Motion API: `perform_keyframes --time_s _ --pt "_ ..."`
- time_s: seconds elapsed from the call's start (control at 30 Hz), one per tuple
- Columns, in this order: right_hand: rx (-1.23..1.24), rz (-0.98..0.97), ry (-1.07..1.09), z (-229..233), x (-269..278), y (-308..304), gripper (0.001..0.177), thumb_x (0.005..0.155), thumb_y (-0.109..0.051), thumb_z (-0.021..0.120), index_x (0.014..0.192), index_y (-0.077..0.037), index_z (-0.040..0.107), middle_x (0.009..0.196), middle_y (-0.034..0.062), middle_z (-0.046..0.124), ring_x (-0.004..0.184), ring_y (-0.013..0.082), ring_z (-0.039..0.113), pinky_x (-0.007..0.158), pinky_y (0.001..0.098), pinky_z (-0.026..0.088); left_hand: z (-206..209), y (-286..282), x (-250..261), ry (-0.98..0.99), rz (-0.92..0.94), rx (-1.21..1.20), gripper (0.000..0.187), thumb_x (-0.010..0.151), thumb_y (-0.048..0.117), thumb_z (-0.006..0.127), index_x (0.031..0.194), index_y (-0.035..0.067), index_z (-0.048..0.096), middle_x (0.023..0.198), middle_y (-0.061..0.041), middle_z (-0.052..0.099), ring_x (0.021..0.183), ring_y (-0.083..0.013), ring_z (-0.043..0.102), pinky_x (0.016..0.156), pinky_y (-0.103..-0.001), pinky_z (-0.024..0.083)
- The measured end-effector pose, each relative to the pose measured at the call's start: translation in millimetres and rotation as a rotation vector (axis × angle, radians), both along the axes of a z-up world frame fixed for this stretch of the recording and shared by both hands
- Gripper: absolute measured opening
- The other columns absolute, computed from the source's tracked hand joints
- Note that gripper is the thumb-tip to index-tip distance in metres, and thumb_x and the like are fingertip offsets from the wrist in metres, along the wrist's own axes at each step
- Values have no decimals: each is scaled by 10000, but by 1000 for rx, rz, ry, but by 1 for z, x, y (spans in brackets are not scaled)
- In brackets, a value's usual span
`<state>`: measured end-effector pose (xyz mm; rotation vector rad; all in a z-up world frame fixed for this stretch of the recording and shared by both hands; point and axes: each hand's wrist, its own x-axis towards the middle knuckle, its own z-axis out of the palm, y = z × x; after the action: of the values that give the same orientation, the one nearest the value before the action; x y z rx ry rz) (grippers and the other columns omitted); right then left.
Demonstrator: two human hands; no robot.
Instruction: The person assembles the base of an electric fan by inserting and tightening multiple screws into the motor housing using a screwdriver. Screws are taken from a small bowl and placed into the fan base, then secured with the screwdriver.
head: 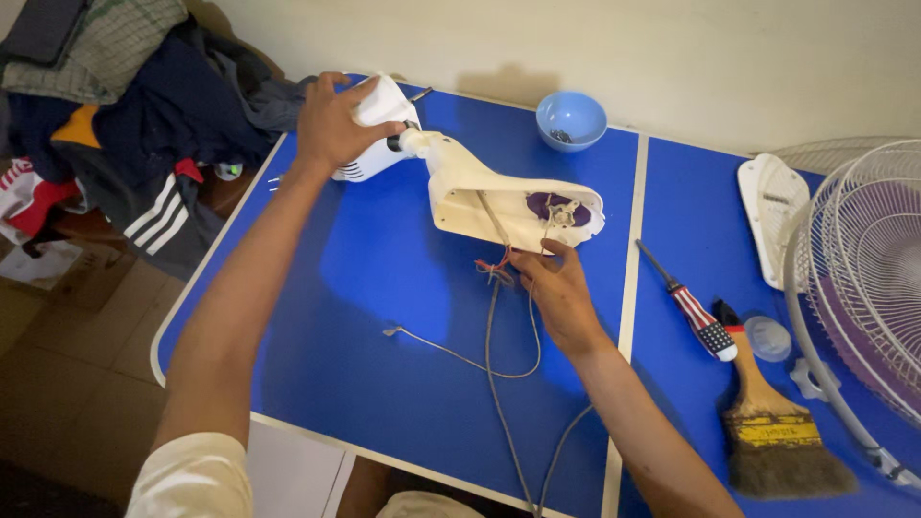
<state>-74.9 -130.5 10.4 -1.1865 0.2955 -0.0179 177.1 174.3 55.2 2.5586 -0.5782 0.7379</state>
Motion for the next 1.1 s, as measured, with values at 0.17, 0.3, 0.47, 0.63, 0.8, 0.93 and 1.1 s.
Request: perform_keyframes --time_s 0.17,0.3,0.47,0.63,0.8,0.93,1.1 --pt "-212 -78 -62 -8 -13 -14 779 862 -147 759 1473 11 303 1261 154 596 1115 225 574 944 355 500 -5 -14 -23 25 7 -50 491 867 483 806 1262 197 751 1316 -115 630 1194 -330 576 1043 -483 442" --pt "-648 -211 -201 3 -25 -17 604 902 -165 748 1388 13 436 1255 161 603 1134 197 617 920 318 527 3 -19 -34 -444 -78 151 370 914 359 778 1261 246 717 1287 -97 634 1204 -340 562 987 -678 199" --pt "-881 -146 -132 29 -31 5 300 953 -252 736 1152 -29 708 1006 91 765 783 206 665 694 351 523 11 -37 -105 -169 -175 -205 313 984 200 730 1285 122 696 1289 -143 628 1227 -367 564 1044 -508 412" --pt "-894 -144 -325 31 -12 31 433 821 -250 872 1064 30 648 886 122 771 813 172 712 737 314 556 9 -71 -188 -86 -243 -602 157 983 124 726 1041 28 617 1008 -96 574 950 -247 582 875 -364 487" --pt "-654 -73 -250 17 -2 21 361 857 -170 774 1127 26 637 887 105 763 813 165 744 728 301 583 -14 -87 -229 -62 -239 -790 206 963 93 736 1031 37 549 951 -63 518 840 -169 501 781 -307 444" --pt "-297 -73 -138 15 15 -8 296 893 -111 702 1164 -2 655 925 91 738 767 172 715 661 289 579 -33 -90 -235 -44 -255 -782 224 953 71 735 1069 32 548 972 -68 529 852 -170 504 795 -305 449" --pt "-319 -54 -115 17 31 -30 264 922 -92 667 1170 -4 657 961 79 705 755 153 676 602 303 547 -32 -91 -235 -53 -284 -779 224 959 56 730 1090 26 551 989 -80 534 884 -181 512 825 -311 454"
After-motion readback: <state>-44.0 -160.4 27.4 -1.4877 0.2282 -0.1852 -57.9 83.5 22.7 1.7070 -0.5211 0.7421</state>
